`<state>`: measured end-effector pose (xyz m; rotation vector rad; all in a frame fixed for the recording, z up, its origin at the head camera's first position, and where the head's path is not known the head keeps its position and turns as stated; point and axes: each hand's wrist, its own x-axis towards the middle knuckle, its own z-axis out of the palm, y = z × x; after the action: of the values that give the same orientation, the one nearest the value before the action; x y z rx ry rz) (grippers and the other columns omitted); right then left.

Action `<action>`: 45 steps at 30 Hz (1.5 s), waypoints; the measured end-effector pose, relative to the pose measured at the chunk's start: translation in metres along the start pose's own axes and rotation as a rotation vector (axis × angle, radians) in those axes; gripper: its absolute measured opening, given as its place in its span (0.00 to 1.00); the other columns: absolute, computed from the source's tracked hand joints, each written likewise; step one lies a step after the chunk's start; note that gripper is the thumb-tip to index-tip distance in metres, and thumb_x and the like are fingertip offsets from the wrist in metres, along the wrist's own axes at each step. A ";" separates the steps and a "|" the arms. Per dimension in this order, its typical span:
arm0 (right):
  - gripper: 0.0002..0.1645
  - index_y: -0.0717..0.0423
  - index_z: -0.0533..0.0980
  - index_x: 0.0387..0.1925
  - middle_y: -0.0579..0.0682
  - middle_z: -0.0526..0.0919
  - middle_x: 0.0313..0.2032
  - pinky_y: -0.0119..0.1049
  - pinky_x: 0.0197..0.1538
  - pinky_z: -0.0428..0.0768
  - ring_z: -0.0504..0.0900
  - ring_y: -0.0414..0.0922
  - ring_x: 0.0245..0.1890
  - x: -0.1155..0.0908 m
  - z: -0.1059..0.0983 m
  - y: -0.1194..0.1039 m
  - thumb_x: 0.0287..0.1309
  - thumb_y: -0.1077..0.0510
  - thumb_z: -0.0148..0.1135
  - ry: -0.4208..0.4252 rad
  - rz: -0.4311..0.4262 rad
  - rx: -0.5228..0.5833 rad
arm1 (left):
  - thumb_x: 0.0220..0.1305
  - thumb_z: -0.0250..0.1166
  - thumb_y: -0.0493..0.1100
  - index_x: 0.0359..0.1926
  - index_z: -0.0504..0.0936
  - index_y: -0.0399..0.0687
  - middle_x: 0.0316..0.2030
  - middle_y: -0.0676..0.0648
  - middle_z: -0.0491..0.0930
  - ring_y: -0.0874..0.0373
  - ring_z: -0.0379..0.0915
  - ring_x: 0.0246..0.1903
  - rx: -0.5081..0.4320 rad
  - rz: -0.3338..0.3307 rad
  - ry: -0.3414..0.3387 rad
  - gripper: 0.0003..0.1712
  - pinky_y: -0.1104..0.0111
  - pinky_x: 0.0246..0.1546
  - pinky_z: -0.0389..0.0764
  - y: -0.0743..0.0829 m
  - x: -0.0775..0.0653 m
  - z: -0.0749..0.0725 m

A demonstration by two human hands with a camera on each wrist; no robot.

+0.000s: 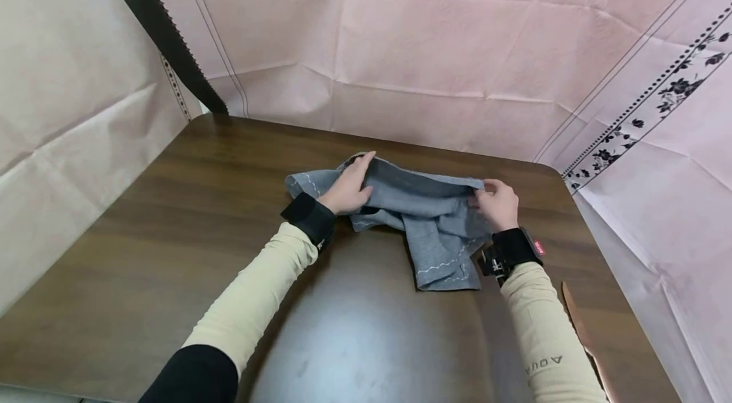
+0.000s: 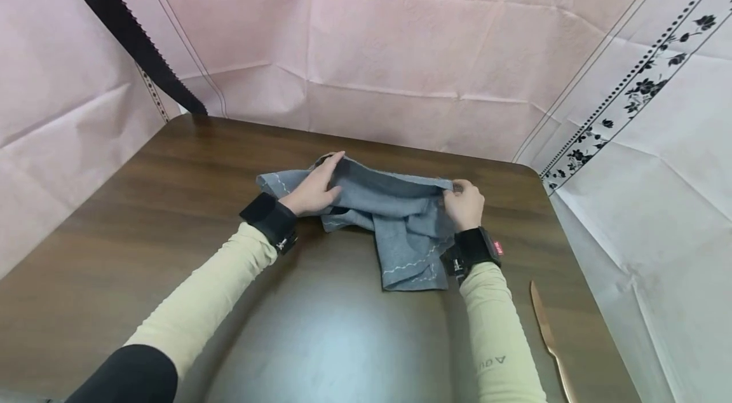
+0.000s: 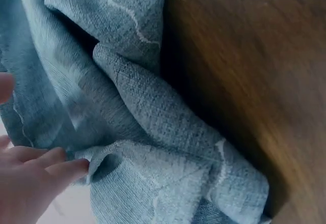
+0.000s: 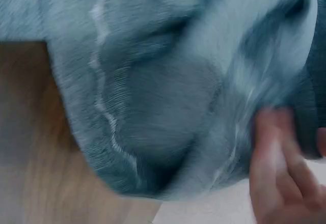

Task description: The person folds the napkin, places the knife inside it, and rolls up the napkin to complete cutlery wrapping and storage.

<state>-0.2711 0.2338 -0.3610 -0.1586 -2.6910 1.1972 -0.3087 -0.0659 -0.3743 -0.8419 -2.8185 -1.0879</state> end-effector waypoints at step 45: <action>0.13 0.61 0.80 0.40 0.58 0.81 0.40 0.50 0.43 0.73 0.77 0.56 0.43 -0.045 0.025 0.030 0.50 0.63 0.62 -0.268 -0.516 -0.499 | 0.54 0.51 0.34 0.41 0.69 0.38 0.25 0.45 0.69 0.54 0.64 0.25 0.128 0.019 -0.180 0.12 0.63 0.31 0.66 -0.025 -0.077 -0.045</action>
<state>-0.2317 0.2282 -0.4059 0.6315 -2.9275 0.4135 -0.2634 -0.1463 -0.3703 -0.9993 -2.9782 -0.8590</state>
